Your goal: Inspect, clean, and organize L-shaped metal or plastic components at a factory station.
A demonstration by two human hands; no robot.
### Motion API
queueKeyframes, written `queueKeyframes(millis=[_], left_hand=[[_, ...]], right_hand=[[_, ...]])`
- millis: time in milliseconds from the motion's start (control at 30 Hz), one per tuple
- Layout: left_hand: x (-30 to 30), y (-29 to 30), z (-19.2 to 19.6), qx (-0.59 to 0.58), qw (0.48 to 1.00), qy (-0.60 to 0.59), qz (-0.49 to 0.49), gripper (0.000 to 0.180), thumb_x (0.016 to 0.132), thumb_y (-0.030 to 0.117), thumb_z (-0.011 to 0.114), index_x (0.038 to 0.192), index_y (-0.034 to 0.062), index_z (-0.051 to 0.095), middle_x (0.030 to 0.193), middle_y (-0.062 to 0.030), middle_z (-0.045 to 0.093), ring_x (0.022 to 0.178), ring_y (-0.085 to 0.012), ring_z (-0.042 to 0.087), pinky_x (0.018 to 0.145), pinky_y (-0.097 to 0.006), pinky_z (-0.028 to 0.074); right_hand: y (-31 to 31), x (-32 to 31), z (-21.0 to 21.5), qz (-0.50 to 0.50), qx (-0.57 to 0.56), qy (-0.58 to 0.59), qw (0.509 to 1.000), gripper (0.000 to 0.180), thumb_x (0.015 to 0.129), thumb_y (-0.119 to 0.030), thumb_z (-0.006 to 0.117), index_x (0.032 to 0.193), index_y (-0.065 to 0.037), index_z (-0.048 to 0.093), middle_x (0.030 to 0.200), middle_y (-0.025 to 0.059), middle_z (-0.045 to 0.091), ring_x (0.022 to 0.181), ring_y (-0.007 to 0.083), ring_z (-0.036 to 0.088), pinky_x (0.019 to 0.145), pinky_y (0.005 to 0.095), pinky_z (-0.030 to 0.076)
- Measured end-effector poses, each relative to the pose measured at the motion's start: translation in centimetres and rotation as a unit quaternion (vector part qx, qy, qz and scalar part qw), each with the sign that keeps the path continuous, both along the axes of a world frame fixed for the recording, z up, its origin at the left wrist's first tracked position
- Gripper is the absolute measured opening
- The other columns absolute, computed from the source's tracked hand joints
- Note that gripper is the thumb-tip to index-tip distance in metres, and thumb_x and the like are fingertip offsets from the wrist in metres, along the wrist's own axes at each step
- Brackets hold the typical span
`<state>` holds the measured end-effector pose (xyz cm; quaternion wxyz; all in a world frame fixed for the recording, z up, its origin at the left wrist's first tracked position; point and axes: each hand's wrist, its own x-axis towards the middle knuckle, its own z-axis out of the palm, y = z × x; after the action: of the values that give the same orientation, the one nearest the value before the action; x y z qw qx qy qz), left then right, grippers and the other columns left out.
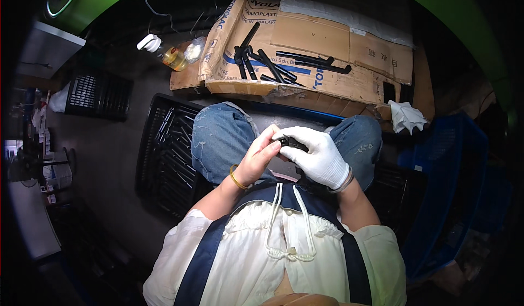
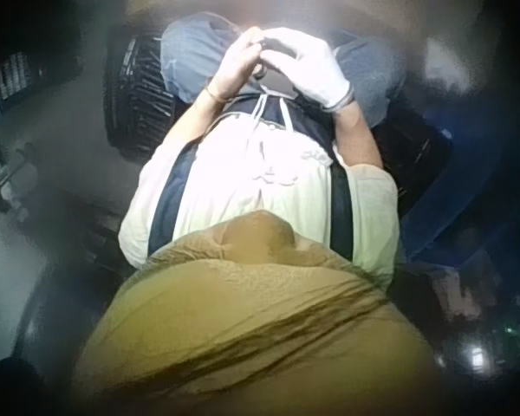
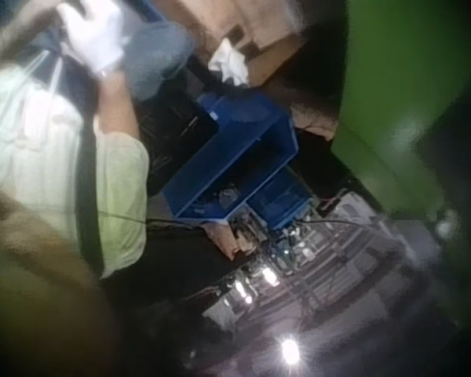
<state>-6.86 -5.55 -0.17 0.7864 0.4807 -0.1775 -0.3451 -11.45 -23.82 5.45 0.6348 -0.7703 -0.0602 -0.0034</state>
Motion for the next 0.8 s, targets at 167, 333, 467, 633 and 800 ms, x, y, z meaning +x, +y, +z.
queueKeyframes(millis=[167, 333, 467, 633, 800], left_hand=[[-0.7, -0.2, -1.5, -0.052, 0.99, -0.083, 0.101, 0.03, 0.097, 0.03, 0.058, 0.106, 0.005, 0.045, 0.09, -0.0072, 0.053, 0.08, -0.0113, 0.048, 0.073, -0.025, 0.042], [-0.9, -0.5, -1.8, -0.076, 0.977, -0.135, 0.146, 0.034, 0.096, 0.034, 0.061, 0.105, 0.0066, 0.042, 0.088, -0.0076, 0.052, 0.075, -0.0103, 0.042, 0.066, -0.024, 0.036], [-1.1, -0.4, -1.9, -0.052, 0.971, -0.167, 0.163, 0.038, 0.093, 0.035, 0.066, 0.104, 0.0065, 0.043, 0.09, -0.0077, 0.052, 0.075, -0.0104, 0.043, 0.067, -0.024, 0.037], [-1.1, -0.3, -1.9, -0.031, 0.969, -0.177, 0.172, 0.037, 0.092, 0.031, 0.068, 0.103, 0.0062, 0.043, 0.091, -0.0081, 0.052, 0.078, -0.0114, 0.044, 0.072, -0.025, 0.039], [-1.0, -0.2, -2.1, -0.028, 0.965, -0.191, 0.176, 0.035, 0.091, 0.028, 0.068, 0.102, 0.0062, 0.044, 0.09, -0.0084, 0.052, 0.08, -0.0126, 0.046, 0.074, -0.027, 0.04]], right_hand=[[1.4, -2.0, 0.8, -0.096, -0.023, 0.045, 0.994, 0.014, 0.095, -0.011, 0.063, 0.106, -0.002, 0.062, 0.086, 0.0143, 0.068, 0.079, 0.0279, 0.071, 0.07, 0.0357, 0.055], [2.9, -3.2, 0.8, -0.083, -0.053, 0.034, 0.995, 0.013, 0.099, -0.01, 0.054, 0.103, -0.001, 0.062, 0.082, 0.0196, 0.067, 0.077, 0.0356, 0.07, 0.066, 0.0384, 0.052], [3.2, -3.4, 0.6, -0.074, -0.094, 0.032, 0.992, 0.011, 0.098, -0.009, 0.055, 0.104, -0.002, 0.061, 0.082, 0.0204, 0.067, 0.077, 0.0375, 0.07, 0.065, 0.0407, 0.053], [3.2, -3.3, 0.8, -0.068, -0.108, 0.014, 0.992, 0.01, 0.097, -0.01, 0.057, 0.102, -0.002, 0.06, 0.079, 0.0197, 0.066, 0.075, 0.0385, 0.069, 0.064, 0.0424, 0.053], [3.3, -3.2, 0.5, -0.073, -0.109, 0.002, 0.991, 0.009, 0.097, -0.015, 0.057, 0.099, -0.006, 0.058, 0.079, 0.0188, 0.065, 0.072, 0.0397, 0.067, 0.06, 0.0458, 0.052]])
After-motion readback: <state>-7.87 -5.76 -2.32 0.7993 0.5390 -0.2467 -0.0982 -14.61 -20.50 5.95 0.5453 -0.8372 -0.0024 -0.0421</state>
